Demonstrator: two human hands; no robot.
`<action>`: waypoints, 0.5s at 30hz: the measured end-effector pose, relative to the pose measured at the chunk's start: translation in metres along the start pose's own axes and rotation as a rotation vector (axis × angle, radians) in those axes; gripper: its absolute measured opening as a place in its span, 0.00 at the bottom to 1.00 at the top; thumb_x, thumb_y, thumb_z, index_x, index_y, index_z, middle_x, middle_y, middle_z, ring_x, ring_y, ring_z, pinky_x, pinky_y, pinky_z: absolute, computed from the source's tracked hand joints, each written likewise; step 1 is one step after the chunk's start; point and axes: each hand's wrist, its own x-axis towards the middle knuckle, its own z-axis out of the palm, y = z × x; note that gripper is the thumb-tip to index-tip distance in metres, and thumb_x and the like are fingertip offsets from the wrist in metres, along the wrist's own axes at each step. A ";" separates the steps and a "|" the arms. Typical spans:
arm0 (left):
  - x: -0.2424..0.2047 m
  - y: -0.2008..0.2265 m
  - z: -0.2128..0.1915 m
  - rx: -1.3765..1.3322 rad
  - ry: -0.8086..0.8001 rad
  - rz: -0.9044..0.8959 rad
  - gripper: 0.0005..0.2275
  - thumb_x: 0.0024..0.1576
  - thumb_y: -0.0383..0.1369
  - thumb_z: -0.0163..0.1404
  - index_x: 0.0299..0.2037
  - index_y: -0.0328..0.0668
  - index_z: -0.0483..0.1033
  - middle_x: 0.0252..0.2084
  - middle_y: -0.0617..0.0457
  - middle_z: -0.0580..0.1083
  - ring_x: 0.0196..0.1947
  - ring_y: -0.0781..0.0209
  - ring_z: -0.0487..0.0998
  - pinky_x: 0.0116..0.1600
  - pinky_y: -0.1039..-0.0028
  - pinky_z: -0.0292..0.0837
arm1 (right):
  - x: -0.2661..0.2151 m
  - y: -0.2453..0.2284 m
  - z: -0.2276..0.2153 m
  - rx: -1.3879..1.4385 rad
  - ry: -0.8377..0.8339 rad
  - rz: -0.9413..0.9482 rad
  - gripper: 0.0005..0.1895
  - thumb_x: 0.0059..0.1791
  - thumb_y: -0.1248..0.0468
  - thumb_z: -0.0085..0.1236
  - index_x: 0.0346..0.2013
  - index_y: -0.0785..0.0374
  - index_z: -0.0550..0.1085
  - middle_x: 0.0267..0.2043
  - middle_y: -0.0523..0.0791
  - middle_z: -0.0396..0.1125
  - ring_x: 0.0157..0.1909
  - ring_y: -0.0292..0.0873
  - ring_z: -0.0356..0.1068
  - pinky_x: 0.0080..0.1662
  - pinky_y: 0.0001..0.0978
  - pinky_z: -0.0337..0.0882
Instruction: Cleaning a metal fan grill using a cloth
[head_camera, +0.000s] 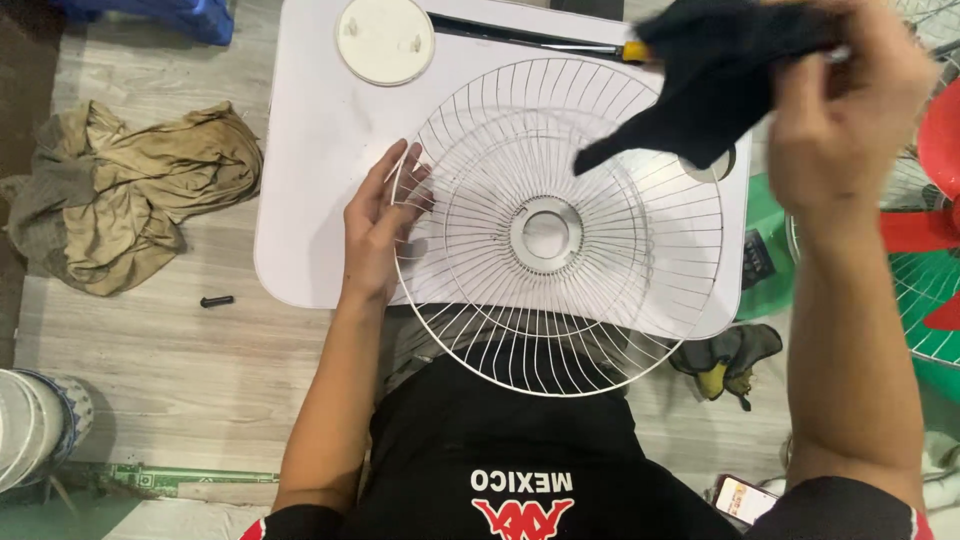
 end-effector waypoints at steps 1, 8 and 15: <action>-0.001 -0.003 -0.001 -0.001 0.001 -0.005 0.34 0.45 0.19 0.38 0.69 0.32 0.59 0.69 0.35 0.65 0.67 0.45 0.69 0.66 0.62 0.71 | -0.008 0.003 -0.005 0.001 -0.004 0.004 0.15 0.58 0.92 0.46 0.58 0.92 0.74 0.44 0.61 0.67 0.35 0.47 0.53 0.37 0.35 0.54; -0.030 -0.027 0.001 -0.091 -0.086 0.115 0.43 0.43 0.23 0.42 0.75 0.48 0.42 0.76 0.30 0.50 0.73 0.33 0.58 0.75 0.47 0.55 | -0.025 -0.019 0.045 -0.152 -0.130 0.072 0.04 0.56 0.81 0.56 0.46 0.80 0.71 0.32 0.56 0.66 0.28 0.53 0.58 0.36 0.42 0.61; -0.032 -0.026 0.008 -0.233 0.001 0.092 0.42 0.42 0.25 0.40 0.75 0.43 0.48 0.70 0.41 0.59 0.65 0.49 0.67 0.70 0.60 0.65 | -0.079 -0.045 0.145 -0.176 -0.751 -0.188 0.28 0.49 0.72 0.47 0.66 0.72 0.64 0.68 0.60 0.62 0.68 0.63 0.63 0.66 0.52 0.63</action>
